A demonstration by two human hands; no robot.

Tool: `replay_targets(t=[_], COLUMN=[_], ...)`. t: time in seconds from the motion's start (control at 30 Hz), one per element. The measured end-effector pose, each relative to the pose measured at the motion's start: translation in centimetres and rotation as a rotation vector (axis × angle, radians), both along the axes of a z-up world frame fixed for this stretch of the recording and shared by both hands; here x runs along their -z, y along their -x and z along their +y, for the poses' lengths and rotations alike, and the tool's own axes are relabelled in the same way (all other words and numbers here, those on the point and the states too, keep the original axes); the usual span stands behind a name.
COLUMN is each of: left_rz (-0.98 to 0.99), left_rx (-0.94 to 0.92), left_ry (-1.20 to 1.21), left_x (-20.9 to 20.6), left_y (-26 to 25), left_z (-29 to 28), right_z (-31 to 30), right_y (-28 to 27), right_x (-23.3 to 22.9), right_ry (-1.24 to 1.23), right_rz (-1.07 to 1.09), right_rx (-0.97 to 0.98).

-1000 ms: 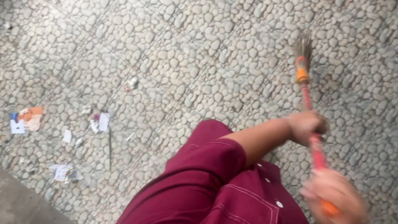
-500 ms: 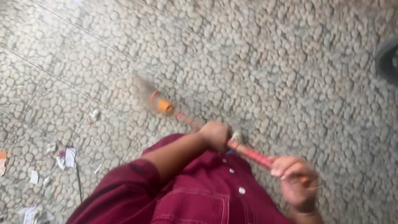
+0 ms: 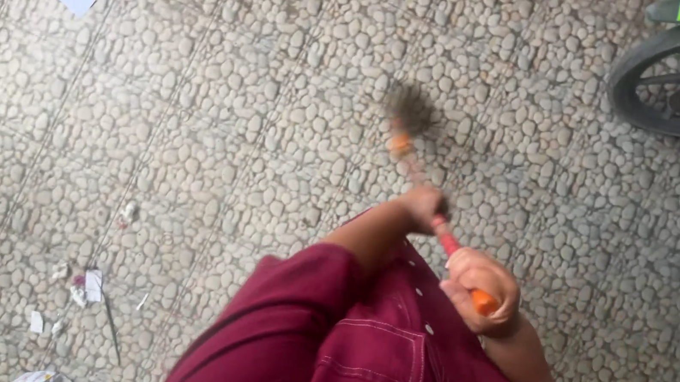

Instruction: Sweeping debris from a pebbled floor using a broom

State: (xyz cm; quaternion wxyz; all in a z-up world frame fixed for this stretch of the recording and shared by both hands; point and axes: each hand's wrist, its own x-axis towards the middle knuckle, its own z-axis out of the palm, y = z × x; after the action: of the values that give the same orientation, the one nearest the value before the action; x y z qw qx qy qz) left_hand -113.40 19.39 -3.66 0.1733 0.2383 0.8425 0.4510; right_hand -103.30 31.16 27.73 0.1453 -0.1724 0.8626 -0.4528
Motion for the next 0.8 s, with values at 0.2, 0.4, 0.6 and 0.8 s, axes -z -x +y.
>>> replay_targets(t=[0.2, 0.4, 0.6, 0.8], left_rz=[-0.407, -0.133, 0.178, 0.185], left_rx=[-0.026, -0.025, 0.048, 0.074], left_ry=[0.418, 0.54, 0.034, -0.15], left_x=[-4.9, -7.2, -12.3, 1.3], left_y=[-5.7, -1.5, 8.7, 11.7], left_z=[-8.3, -7.8, -3.1, -5.1], right_z=[1.8, 4.4, 0.2, -5.9], right_y=[2.9, 4.8, 6.8, 10.6], right_x=[10.2, 7.2, -1.7, 9.5], right_ry=[0.854, 1.073, 0.537, 0.447], right_rz=[-0.02, -0.051, 0.39, 0.445], right_rx=[-0.174, -0.058, -0.053, -0.136])
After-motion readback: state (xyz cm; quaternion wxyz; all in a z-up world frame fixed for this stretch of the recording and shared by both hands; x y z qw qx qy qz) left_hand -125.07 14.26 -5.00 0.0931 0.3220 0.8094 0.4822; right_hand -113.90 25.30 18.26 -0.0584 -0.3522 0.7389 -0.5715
